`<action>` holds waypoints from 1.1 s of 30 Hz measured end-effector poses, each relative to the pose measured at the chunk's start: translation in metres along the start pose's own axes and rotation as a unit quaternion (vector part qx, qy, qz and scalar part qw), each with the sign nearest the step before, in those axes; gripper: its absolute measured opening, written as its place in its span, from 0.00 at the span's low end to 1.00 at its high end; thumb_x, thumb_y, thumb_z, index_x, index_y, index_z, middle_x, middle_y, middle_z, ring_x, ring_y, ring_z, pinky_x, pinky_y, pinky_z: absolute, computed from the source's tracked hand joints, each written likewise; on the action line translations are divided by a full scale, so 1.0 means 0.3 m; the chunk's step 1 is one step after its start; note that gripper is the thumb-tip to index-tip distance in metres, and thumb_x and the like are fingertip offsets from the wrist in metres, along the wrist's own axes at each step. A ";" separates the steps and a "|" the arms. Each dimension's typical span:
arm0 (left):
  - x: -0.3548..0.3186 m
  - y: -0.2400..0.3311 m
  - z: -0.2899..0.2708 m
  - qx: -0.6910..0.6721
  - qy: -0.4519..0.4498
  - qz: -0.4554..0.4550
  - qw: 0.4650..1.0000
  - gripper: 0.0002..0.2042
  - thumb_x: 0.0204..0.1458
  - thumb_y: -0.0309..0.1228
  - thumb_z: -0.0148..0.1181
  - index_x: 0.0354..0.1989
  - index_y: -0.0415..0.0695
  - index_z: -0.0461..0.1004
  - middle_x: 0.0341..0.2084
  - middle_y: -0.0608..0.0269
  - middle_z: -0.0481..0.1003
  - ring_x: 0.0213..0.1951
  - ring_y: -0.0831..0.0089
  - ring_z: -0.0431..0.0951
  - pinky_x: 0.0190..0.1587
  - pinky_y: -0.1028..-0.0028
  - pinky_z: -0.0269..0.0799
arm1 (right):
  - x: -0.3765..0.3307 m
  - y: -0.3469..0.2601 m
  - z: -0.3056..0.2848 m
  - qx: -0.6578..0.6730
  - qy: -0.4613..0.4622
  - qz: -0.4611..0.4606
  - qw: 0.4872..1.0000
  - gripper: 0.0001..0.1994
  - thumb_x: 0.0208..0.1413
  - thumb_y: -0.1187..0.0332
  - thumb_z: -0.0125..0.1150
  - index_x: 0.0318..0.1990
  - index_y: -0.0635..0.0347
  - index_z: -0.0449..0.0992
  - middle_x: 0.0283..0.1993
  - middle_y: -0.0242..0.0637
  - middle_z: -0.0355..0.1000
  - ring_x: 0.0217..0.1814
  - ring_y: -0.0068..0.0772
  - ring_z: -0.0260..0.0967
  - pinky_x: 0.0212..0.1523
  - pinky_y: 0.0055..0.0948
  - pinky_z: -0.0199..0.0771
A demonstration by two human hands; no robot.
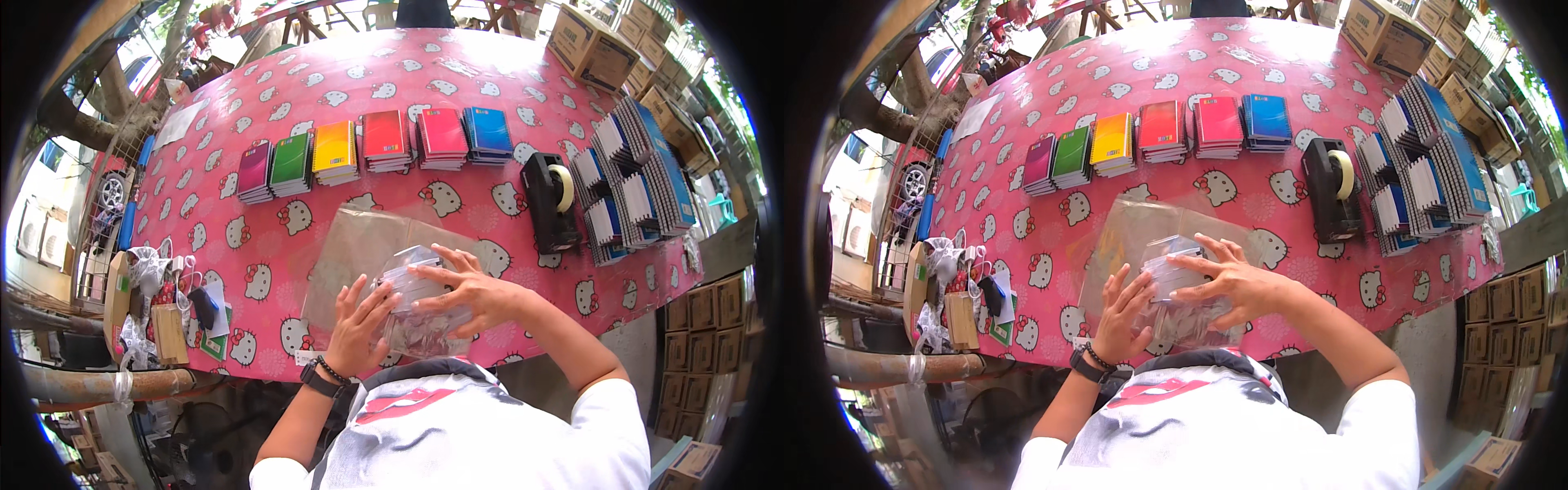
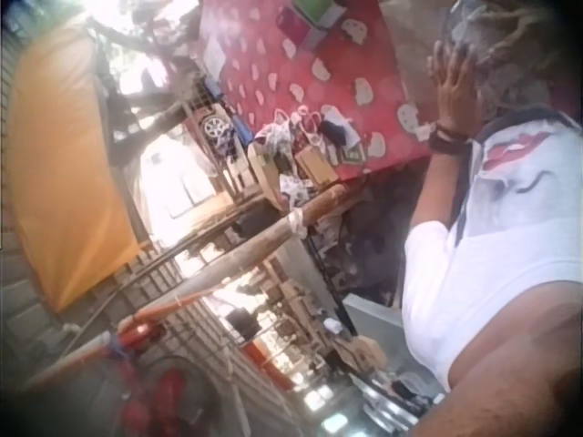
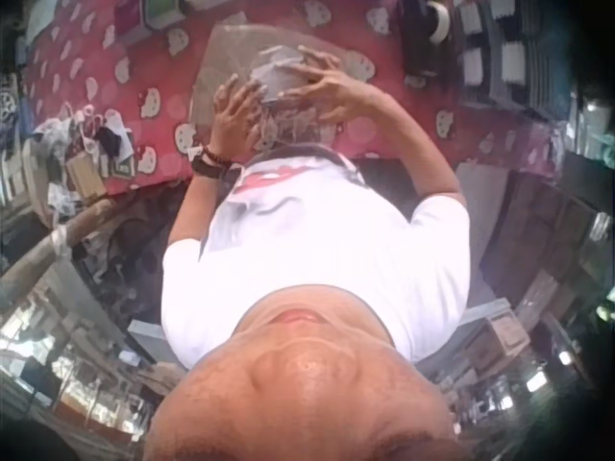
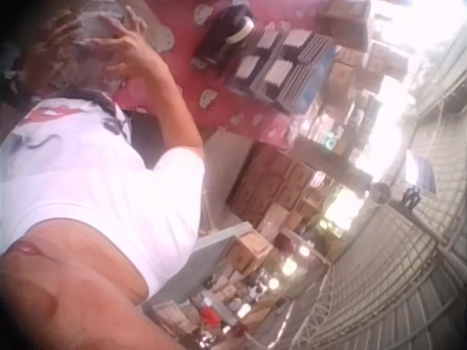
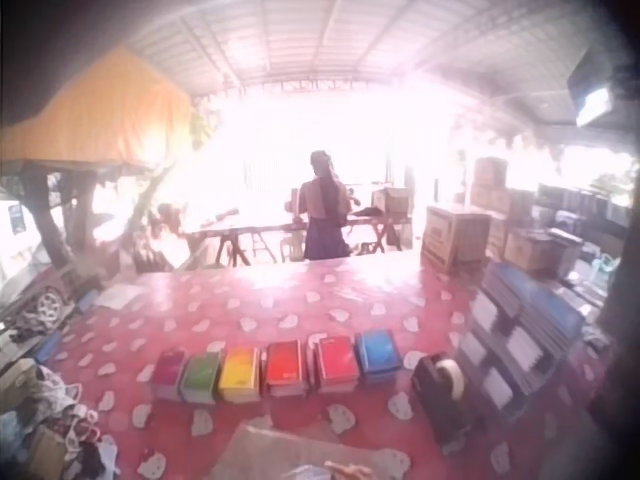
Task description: The person places sets of colored notebooks into plastic bags, stacks them, and uses a tape dispenser to seal the packages.
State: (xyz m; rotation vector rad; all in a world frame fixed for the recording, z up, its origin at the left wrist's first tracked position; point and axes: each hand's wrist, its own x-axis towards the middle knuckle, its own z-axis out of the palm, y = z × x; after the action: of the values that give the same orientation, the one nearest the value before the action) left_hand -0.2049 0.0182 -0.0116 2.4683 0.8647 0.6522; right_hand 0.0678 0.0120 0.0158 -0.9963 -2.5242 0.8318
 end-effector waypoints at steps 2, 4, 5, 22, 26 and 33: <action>0.028 0.004 -0.020 0.041 -0.049 -0.005 0.998 0.34 0.31 0.27 0.56 0.56 0.52 0.66 0.62 0.63 0.56 0.66 0.51 0.43 0.63 0.45 0.34 | 0.007 -0.007 -0.001 -0.010 -0.012 0.004 1.000 0.30 0.31 0.57 0.68 0.50 0.33 0.74 0.71 0.32 0.39 0.71 0.61 0.26 0.62 0.61 0.32; 0.056 -0.003 -0.017 0.026 -0.077 0.002 0.997 0.36 0.30 0.27 0.56 0.58 0.58 0.63 0.63 0.67 0.54 0.67 0.52 0.42 0.62 0.43 0.35 | 0.010 -0.014 0.003 -0.018 -0.023 0.005 1.000 0.28 0.31 0.56 0.68 0.49 0.34 0.75 0.72 0.34 0.37 0.71 0.62 0.26 0.62 0.62 0.31; 0.070 -0.007 -0.017 0.022 -0.089 0.008 0.996 0.38 0.30 0.27 0.56 0.59 0.60 0.62 0.63 0.68 0.53 0.67 0.53 0.41 0.62 0.42 0.35 | 0.015 -0.014 0.000 -0.024 -0.024 0.005 0.999 0.27 0.32 0.55 0.68 0.48 0.35 0.75 0.72 0.35 0.37 0.71 0.62 0.26 0.62 0.62 0.31; -0.013 -0.062 0.016 -0.049 0.001 0.021 0.999 0.38 0.31 0.28 0.55 0.60 0.47 0.59 0.63 0.60 0.53 0.67 0.50 0.40 0.64 0.50 0.35 | -0.045 0.045 -0.029 -0.010 0.057 0.006 0.998 0.33 0.29 0.66 0.65 0.53 0.41 0.72 0.66 0.25 0.56 0.70 0.48 0.38 0.63 0.52 0.40; 0.003 -0.053 -0.018 -0.014 -0.039 0.023 0.999 0.37 0.31 0.29 0.57 0.60 0.52 0.60 0.63 0.62 0.53 0.67 0.50 0.38 0.64 0.49 0.35 | -0.013 0.013 -0.034 -0.012 0.012 -0.003 1.000 0.36 0.26 0.67 0.66 0.54 0.36 0.71 0.68 0.26 0.50 0.71 0.53 0.35 0.63 0.55 0.37; 0.065 -0.003 -0.011 0.054 -0.083 0.031 0.995 0.36 0.32 0.32 0.61 0.59 0.53 0.61 0.64 0.61 0.51 0.67 0.48 0.38 0.64 0.48 0.35 | 0.031 -0.008 -0.034 -0.030 -0.039 0.001 0.999 0.36 0.26 0.65 0.68 0.53 0.33 0.71 0.71 0.31 0.41 0.71 0.58 0.29 0.63 0.60 0.33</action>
State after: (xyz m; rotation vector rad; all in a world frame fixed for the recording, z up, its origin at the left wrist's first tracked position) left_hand -0.1937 0.0326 -0.0039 2.6119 0.7819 0.4222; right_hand 0.0646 0.0211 0.0259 -1.0028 -2.6297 0.8143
